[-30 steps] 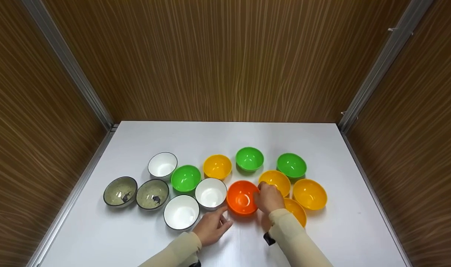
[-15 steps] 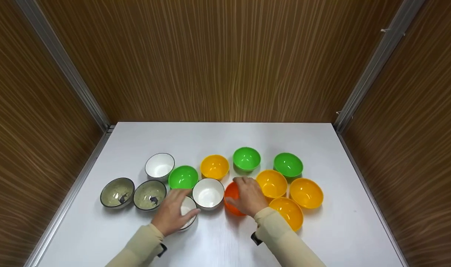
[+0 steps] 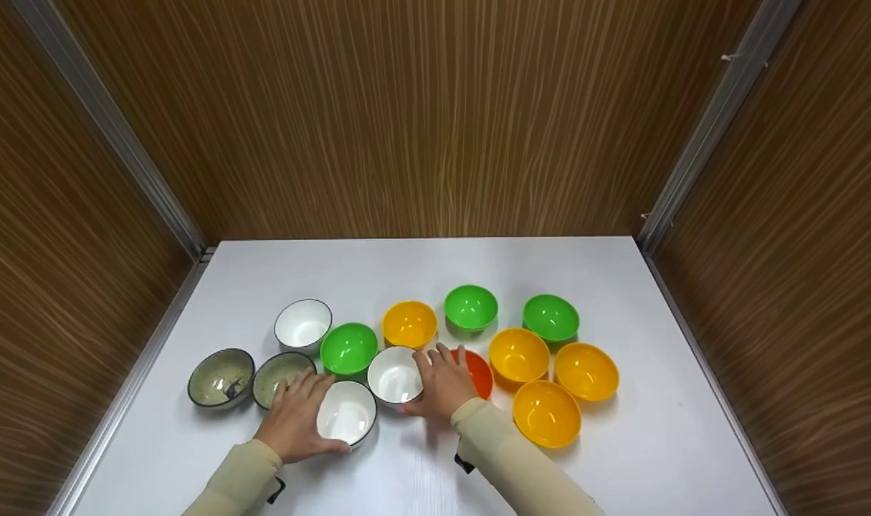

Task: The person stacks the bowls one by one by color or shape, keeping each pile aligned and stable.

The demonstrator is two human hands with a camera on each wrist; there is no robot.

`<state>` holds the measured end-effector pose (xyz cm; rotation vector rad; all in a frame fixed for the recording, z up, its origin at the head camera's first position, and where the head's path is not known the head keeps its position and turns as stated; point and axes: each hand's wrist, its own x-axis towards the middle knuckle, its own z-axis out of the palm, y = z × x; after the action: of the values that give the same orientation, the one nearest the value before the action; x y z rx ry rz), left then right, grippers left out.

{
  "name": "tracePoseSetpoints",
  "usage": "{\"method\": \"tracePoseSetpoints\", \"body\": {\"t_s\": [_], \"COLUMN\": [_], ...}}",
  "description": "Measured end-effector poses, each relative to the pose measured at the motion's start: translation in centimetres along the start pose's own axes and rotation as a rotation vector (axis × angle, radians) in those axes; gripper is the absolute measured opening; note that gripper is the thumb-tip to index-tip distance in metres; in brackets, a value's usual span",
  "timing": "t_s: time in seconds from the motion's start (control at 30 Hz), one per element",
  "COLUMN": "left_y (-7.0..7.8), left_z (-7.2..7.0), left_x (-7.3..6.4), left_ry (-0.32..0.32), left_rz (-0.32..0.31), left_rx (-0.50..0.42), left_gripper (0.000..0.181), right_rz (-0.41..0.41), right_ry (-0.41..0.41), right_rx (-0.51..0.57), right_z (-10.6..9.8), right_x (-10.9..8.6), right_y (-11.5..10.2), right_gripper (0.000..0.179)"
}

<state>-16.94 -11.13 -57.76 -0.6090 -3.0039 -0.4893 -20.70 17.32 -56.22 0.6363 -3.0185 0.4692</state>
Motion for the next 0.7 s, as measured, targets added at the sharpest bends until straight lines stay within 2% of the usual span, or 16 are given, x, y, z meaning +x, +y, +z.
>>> {"method": "tracePoseSetpoints", "body": {"t_s": [0.2, 0.4, 0.7], "left_y": [-1.0, -1.5, -1.2], "left_z": [0.5, 0.9, 1.1], "left_x": [-0.6, -0.9, -0.7], "left_ry": [-0.026, -0.021, -0.015], "left_rz": [0.025, 0.039, 0.044], "left_rx": [0.033, 0.009, -0.034], "left_gripper": [0.125, 0.122, 0.121], "right_rz": [0.017, 0.048, 0.064], "right_ry": [-0.053, -0.084, -0.11], "right_rx": [-0.003, -0.05, -0.145], "right_z": [0.8, 1.2, 2.0], "right_x": [0.7, 1.4, 1.9], "right_y": [-0.7, -1.3, -1.5], "right_gripper": [0.106, 0.115, 0.116]}}
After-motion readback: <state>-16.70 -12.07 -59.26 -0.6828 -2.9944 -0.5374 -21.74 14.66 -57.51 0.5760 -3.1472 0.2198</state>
